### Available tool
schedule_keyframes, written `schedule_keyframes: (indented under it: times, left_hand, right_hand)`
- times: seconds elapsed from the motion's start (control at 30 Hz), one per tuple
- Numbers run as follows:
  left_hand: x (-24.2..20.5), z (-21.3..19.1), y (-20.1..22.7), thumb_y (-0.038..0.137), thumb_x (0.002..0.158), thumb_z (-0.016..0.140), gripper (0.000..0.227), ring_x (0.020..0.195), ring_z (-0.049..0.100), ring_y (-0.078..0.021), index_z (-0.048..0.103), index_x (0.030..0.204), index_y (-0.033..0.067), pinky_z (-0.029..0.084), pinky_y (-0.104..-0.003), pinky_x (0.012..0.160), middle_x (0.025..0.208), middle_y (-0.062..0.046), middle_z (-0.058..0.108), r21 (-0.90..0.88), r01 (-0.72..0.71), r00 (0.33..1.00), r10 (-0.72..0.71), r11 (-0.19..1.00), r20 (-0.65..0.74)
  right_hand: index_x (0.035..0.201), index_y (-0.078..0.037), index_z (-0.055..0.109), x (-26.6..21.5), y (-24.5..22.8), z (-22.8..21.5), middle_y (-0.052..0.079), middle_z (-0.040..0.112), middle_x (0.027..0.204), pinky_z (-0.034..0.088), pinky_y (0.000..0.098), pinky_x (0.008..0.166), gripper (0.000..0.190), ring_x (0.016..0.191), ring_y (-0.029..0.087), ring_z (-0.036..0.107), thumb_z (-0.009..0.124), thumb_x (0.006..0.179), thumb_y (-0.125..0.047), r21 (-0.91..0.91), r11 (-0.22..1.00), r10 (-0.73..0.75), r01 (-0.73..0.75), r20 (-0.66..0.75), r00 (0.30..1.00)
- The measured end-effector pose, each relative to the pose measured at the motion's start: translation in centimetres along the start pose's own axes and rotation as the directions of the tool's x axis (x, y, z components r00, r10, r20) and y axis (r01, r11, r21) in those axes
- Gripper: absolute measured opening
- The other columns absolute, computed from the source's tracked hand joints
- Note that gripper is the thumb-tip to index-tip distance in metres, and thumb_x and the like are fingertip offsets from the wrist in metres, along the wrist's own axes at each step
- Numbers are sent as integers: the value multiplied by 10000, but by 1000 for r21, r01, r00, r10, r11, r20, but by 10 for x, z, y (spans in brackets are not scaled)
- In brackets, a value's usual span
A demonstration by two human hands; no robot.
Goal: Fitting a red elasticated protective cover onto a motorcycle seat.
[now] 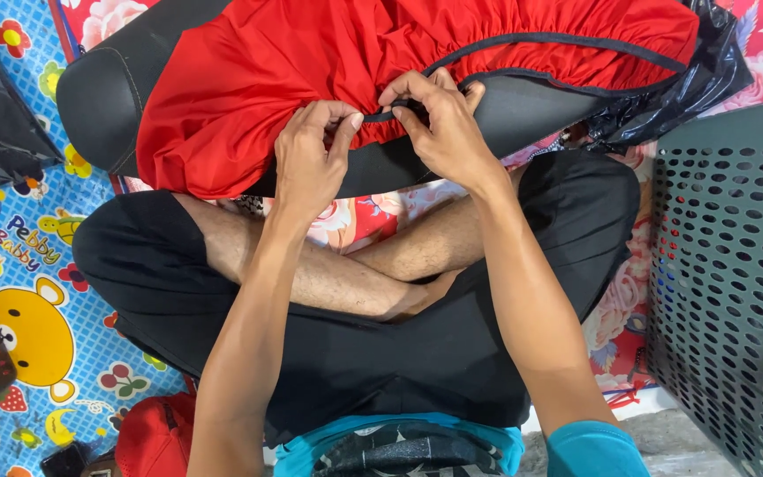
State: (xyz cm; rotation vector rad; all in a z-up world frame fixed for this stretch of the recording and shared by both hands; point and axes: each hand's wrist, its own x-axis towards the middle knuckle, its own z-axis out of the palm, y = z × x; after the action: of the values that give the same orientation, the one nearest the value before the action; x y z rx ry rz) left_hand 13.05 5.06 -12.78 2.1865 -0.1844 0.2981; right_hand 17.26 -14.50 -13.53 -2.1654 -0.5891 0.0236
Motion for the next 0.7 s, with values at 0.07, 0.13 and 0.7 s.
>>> schedule_keyframes:
  times: [0.07,0.13,0.7]
  left_hand:
    - [1,-2,0,53,937,729,87,659,589,-182,709,951,-31,504,-297,615,807,-86,687,-28,5,1000,-5,1000,10]
    - [1,-5,2,51,938,736,87,649,594,-163,715,952,-33,510,-279,606,810,-82,695,-57,11,1000,-10,998,23]
    - [2,-20,1,-19,848,808,185,726,631,-68,748,1023,-32,524,-182,707,885,-62,778,-296,264,959,-219,918,178]
  right_hand:
    - [1066,-120,685,0,0,0,-64,685,979,200,399,910,198,849,158,439,624,934,14,-4,1000,0,0,-2,1000]
    - [1061,-118,685,0,0,0,-60,690,983,199,403,911,203,848,161,440,617,926,16,-9,1000,3,-3,-5,1000]
    - [1047,-150,695,0,5,2,-40,564,801,197,387,875,192,827,157,428,636,924,-13,-30,999,12,-13,-10,1000]
